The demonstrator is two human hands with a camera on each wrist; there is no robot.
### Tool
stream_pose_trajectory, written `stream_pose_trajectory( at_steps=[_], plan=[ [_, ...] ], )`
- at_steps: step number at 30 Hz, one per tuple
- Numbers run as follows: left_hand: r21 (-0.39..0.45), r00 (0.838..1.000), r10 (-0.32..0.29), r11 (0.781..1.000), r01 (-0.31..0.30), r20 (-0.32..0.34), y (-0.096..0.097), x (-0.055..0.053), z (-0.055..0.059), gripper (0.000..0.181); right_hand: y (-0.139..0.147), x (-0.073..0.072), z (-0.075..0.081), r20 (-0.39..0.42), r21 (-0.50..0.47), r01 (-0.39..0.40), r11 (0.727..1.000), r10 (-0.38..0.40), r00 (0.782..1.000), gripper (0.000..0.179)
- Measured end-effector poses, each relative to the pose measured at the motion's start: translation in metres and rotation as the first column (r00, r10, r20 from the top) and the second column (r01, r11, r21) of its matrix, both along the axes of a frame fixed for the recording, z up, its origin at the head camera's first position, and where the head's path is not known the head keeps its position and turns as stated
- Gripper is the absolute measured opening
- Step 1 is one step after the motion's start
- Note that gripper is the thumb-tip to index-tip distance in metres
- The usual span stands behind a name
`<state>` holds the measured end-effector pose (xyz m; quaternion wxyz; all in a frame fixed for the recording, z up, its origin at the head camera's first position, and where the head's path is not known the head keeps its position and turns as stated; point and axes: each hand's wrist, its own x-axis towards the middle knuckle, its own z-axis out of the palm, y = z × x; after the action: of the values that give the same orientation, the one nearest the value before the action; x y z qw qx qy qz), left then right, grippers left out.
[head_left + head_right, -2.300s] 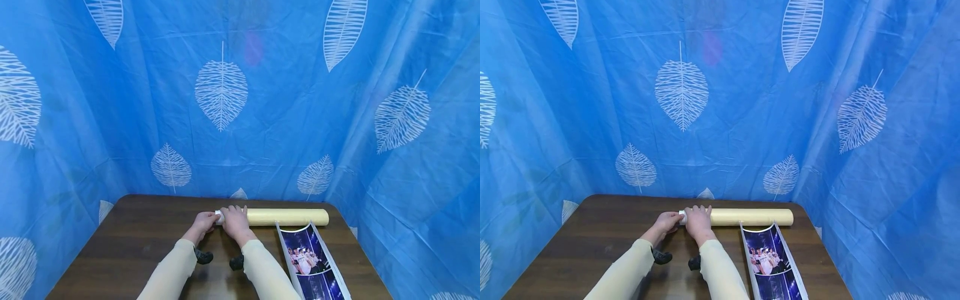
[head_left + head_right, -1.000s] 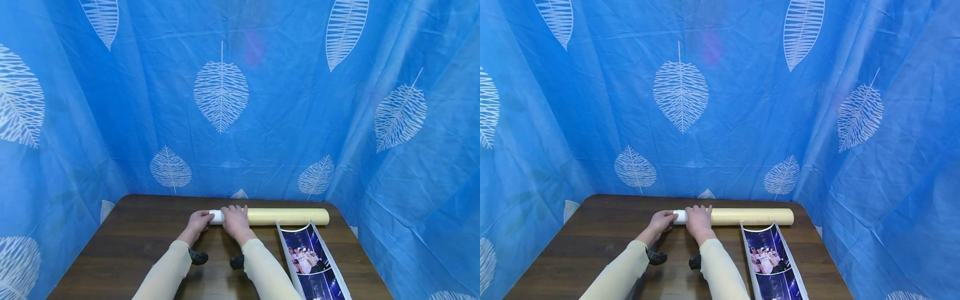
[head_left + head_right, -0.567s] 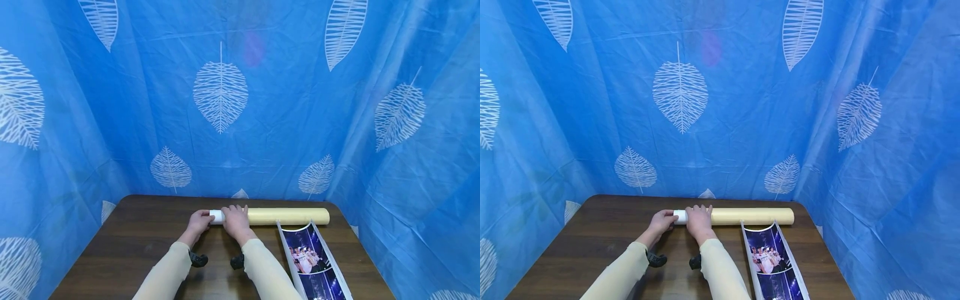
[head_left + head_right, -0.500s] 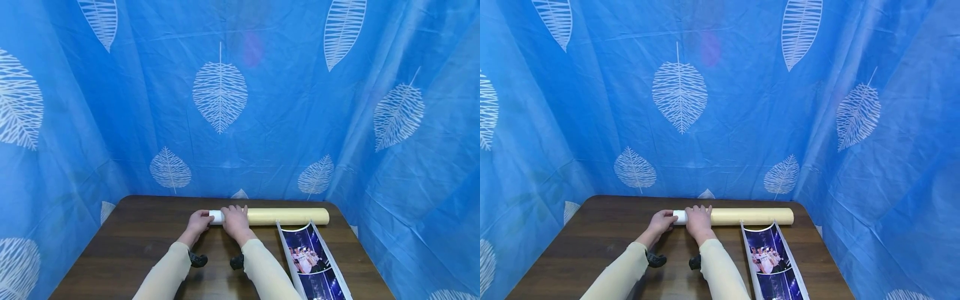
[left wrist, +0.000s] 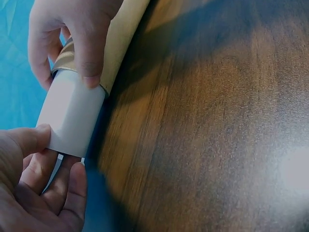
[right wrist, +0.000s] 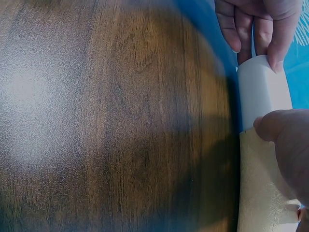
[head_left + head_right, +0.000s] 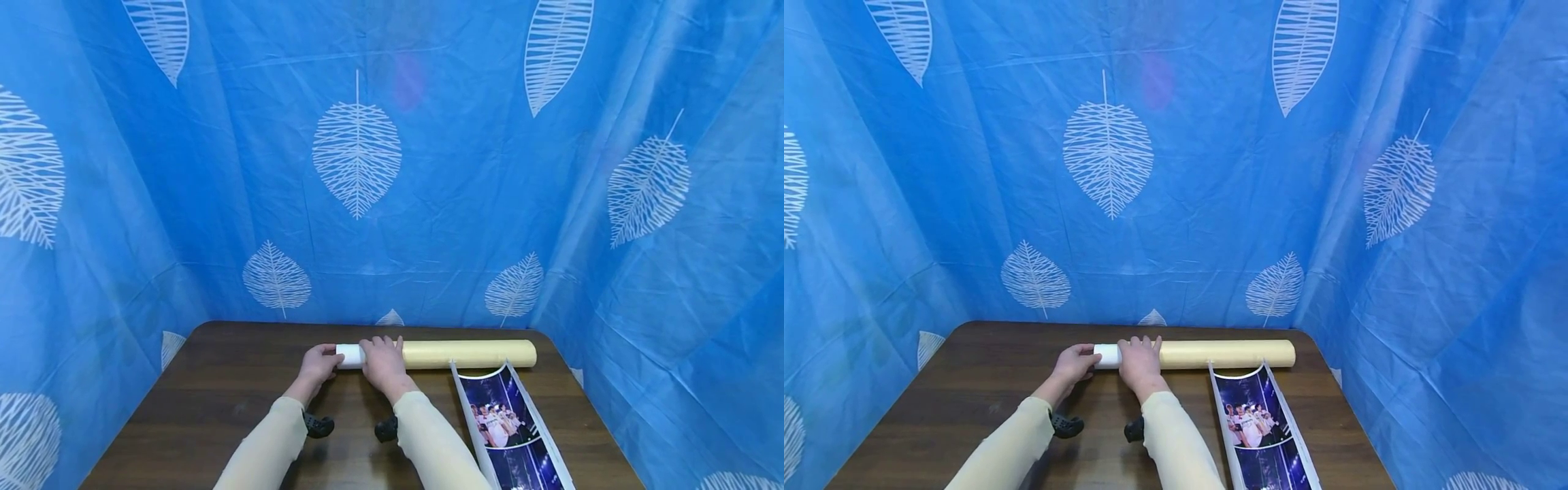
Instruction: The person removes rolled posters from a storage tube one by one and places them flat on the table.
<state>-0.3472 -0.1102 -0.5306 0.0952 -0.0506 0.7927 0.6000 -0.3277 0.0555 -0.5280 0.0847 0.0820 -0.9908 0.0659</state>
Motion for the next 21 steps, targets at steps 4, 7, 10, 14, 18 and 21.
stream_pose_trajectory(
  at_steps=[4, 7, 10, 14, 18, 21],
  plan=[
    [0.009, 1.0, 0.016, 1.0, -0.016, -0.007, -0.001, 0.001, -0.001, 0.046, 0.001, 0.001, 0.0, -0.009, 0.01, -0.006, 1.0, 0.007, 1.0, 0.044],
    [0.023, 1.0, 0.019, 1.0, -0.018, -0.011, -0.003, 0.002, 0.0, 0.047, 0.001, 0.002, 0.001, -0.014, 0.01, -0.008, 1.0, 0.008, 1.0, 0.043],
    [0.032, 1.0, 0.023, 0.999, -0.022, -0.013, -0.005, 0.003, 0.001, 0.046, 0.002, 0.002, 0.001, -0.013, 0.007, -0.008, 1.0, 0.008, 1.0, 0.043],
    [0.019, 0.999, 0.045, 0.999, -0.045, 0.0, -0.008, 0.003, 0.001, 0.042, 0.002, 0.002, 0.001, -0.01, 0.002, -0.009, 1.0, 0.009, 1.0, 0.043],
    [0.014, 0.998, 0.064, 0.998, -0.064, 0.01, -0.011, 0.002, 0.0, 0.039, 0.002, 0.002, 0.0, -0.011, 0.01, -0.013, 1.0, 0.014, 1.0, 0.042],
    [0.031, 0.998, 0.066, 0.997, -0.066, 0.005, -0.011, 0.002, -0.002, 0.039, 0.002, 0.002, 0.0, -0.01, 0.017, -0.017, 1.0, 0.018, 1.0, 0.043]
  ],
)
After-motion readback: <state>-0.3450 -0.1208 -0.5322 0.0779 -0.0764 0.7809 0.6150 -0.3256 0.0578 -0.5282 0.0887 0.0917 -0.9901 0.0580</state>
